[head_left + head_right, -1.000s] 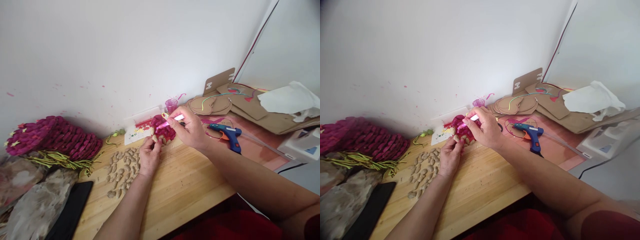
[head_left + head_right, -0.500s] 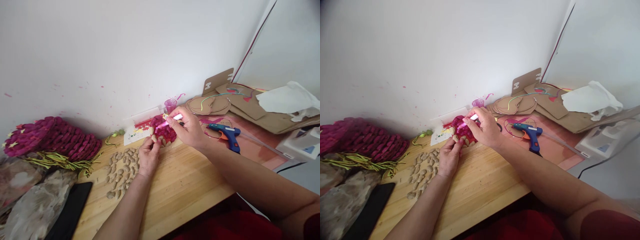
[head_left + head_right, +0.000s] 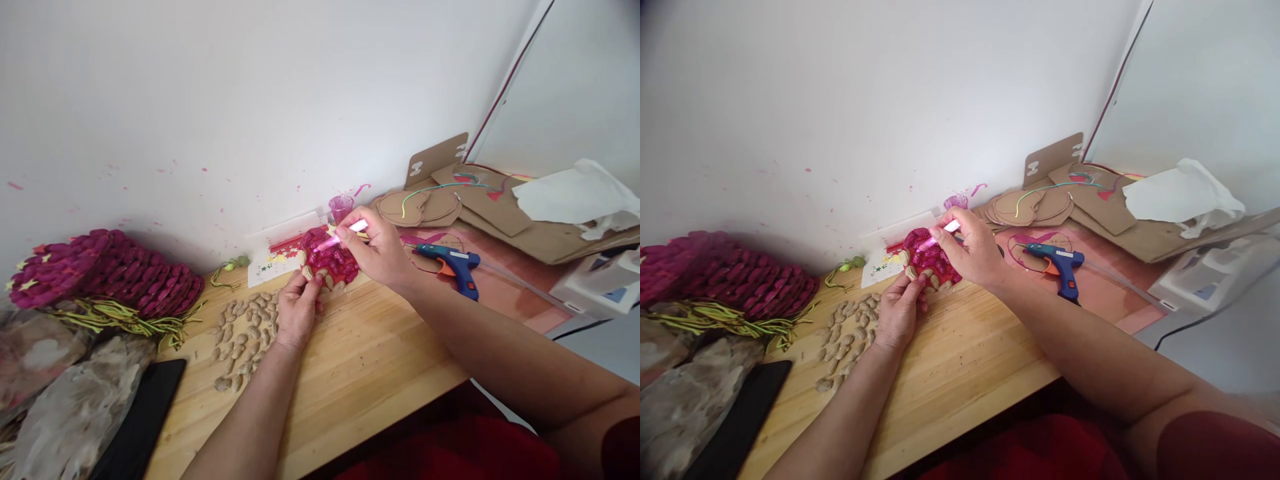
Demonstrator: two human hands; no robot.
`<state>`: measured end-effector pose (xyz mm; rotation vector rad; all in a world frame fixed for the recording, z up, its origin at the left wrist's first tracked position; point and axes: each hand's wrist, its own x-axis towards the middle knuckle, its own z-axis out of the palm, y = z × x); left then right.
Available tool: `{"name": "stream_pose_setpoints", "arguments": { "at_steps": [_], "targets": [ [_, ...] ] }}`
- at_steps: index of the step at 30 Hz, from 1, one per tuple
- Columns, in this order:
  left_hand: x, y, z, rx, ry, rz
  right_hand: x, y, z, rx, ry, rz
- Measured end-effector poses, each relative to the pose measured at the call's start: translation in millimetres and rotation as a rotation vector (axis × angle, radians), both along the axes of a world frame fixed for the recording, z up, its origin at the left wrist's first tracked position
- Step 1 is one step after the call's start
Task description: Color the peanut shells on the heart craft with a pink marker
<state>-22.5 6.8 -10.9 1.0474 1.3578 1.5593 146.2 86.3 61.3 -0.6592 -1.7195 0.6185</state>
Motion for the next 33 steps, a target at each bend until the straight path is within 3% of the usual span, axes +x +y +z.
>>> {"name": "stream_pose_setpoints", "arguments": {
  "at_steps": [3, 8, 21, 33],
  "targets": [
    [0, 0, 1.5, -0.008, -0.005, -0.009, -1, 0, -0.7, 0.002, -0.013, 0.020],
    [1, 1, 3.2, -0.003, -0.007, -0.006, 0, -1, -0.7, 0.100, -0.047, -0.063],
    [6, 0, 11.0, -0.019, -0.152, -0.034, 1, 1, 1.0, -0.030, 0.022, 0.034],
    [8, -1, 15.0, -0.040, -0.198, -0.035, 2, 0, 2.3, -0.031, 0.001, -0.011]
  ]
}}
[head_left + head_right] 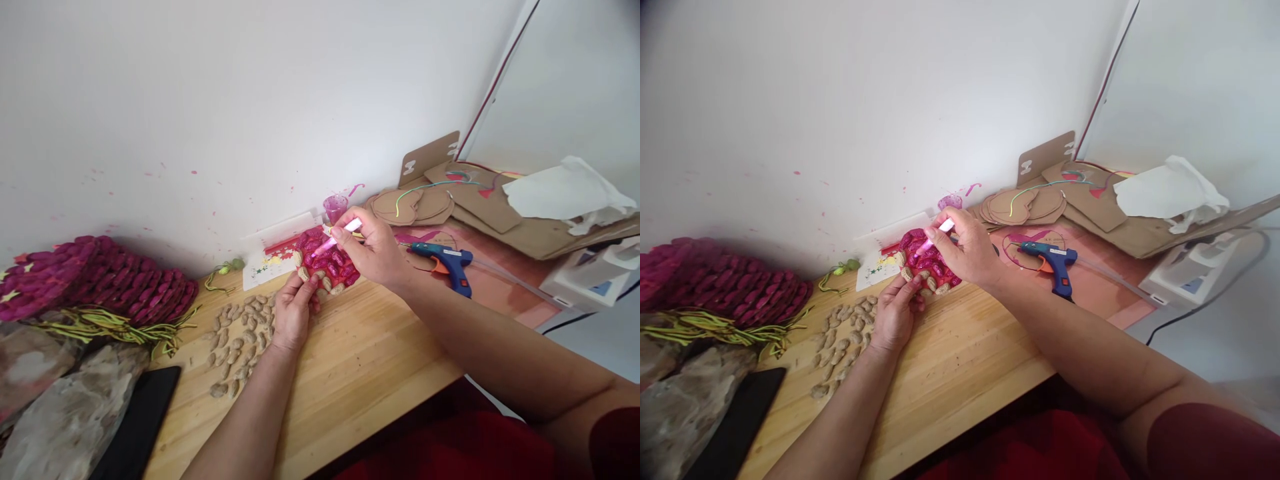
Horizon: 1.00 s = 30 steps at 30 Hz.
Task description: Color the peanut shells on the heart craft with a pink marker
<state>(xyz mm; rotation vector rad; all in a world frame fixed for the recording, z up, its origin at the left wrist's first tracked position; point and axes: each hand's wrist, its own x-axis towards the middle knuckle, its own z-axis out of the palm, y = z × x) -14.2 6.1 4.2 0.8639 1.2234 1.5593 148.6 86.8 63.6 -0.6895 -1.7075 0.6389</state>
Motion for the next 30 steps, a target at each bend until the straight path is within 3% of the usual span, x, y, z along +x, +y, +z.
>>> {"name": "stream_pose_setpoints", "arguments": {
  "at_steps": [30],
  "targets": [
    [-1.8, -0.4, -1.5, 0.003, -0.011, 0.015, -1.7, -2.4, -0.3, 0.039, -0.019, -0.026]
  ]
}}
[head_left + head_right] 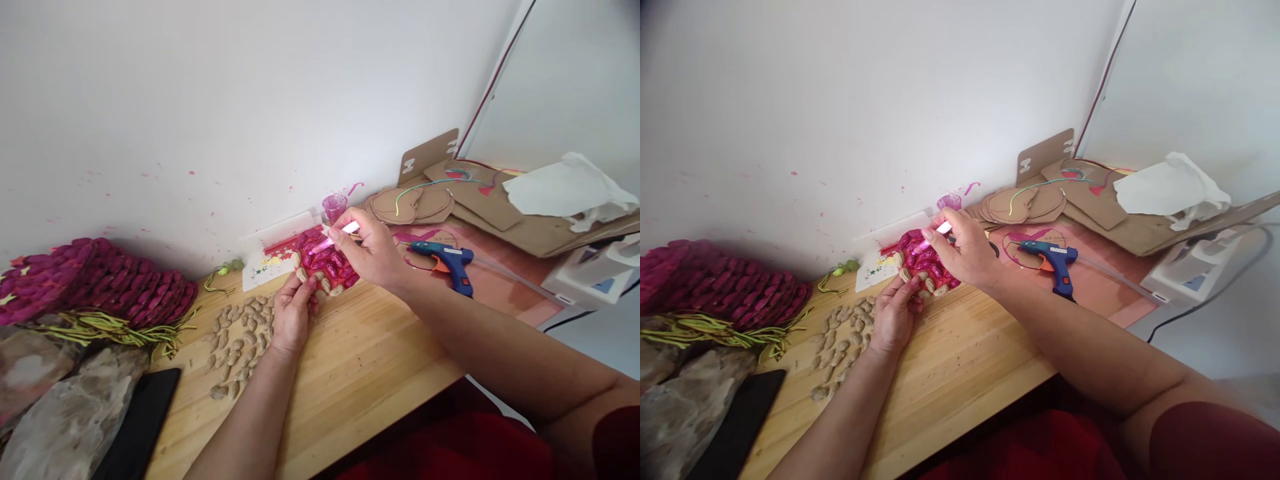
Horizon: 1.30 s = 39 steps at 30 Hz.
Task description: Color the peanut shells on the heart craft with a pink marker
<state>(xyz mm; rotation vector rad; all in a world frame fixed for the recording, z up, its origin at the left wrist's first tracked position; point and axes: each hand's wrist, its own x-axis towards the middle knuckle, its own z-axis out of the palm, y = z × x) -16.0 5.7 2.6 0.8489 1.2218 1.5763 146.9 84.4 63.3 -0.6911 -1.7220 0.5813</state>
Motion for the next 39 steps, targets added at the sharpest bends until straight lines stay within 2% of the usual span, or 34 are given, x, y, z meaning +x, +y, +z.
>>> {"name": "stream_pose_setpoints", "arguments": {
  "at_steps": [4, 12, 22, 34, 39],
  "targets": [
    [0, 0, 0.7, 0.009, -0.019, -0.002, 1, -1, 1.7, 0.030, 0.003, -0.035],
    [3, -1, 5.6, -0.007, -0.067, 0.017, 0, -5, 2.9, 0.002, -0.003, 0.009],
    [2, -1, 3.1, 0.006, -0.069, 0.014, 0, -4, 1.6, 0.046, -0.012, -0.023],
    [-2, 0, -4.1, 0.021, 0.033, 0.005, -1, 1, -3.2, 0.123, -0.059, -0.045],
    [-2, -1, -8.5, 0.032, 0.142, 0.023, -1, -2, -2.0, 0.242, -0.104, -0.083]
  ]
}}
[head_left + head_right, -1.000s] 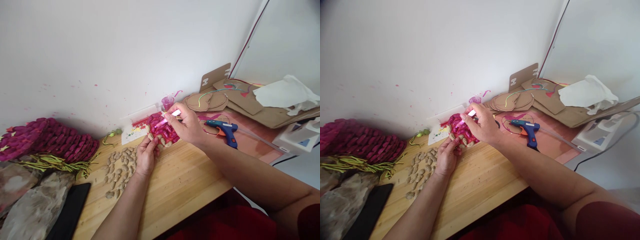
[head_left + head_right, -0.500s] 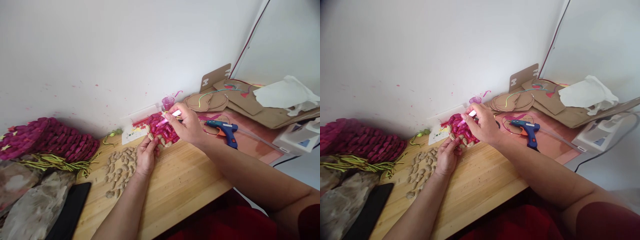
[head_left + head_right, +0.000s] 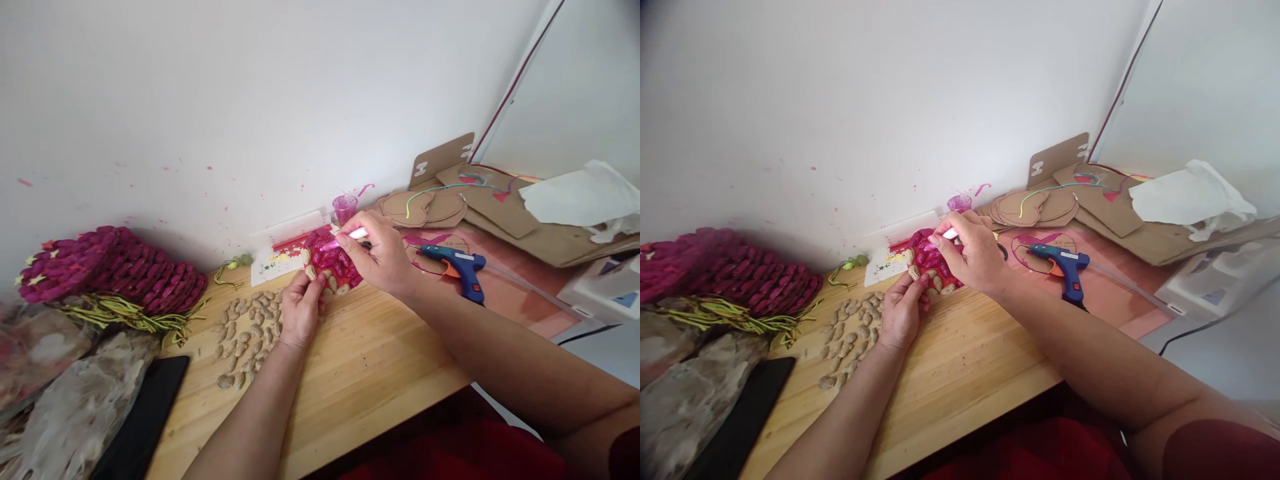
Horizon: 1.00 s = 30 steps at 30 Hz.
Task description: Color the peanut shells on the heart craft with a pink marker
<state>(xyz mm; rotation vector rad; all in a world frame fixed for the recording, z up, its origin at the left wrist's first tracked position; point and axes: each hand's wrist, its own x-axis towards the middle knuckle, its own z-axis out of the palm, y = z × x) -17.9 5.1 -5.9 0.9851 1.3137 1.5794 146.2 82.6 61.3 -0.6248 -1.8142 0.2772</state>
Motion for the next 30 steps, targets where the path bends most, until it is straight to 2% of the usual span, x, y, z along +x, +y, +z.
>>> {"name": "stream_pose_setpoints", "arguments": {
  "at_steps": [4, 8, 15, 20, 23, 26, 30],
  "targets": [
    [3, -3, 2.6, 0.010, 0.049, -0.005, 0, -12, 6.0, 0.033, 0.034, 0.095],
    [4, -5, 4.1, 0.012, 0.097, -0.033, -3, -17, 7.5, 0.063, -0.021, 0.205],
    [1, -4, -3.3, 0.058, 0.246, -0.005, 0, -11, 7.1, 0.096, 0.016, 0.073],
    [0, -4, -1.9, 0.027, 0.177, 0.028, 2, -15, 10.7, 0.055, -0.064, 0.123],
    [1, -4, 0.0, 0.012, 0.141, 0.030, 1, -14, 10.7, 0.048, -0.048, 0.073],
    [3, -4, 2.0, 0.020, 0.135, 0.002, 1, -12, 9.0, -0.005, 0.027, 0.045],
    [5, -4, 4.3, 0.028, 0.077, -0.051, 0, -13, 5.8, 0.002, 0.008, 0.068]
  ]
}}
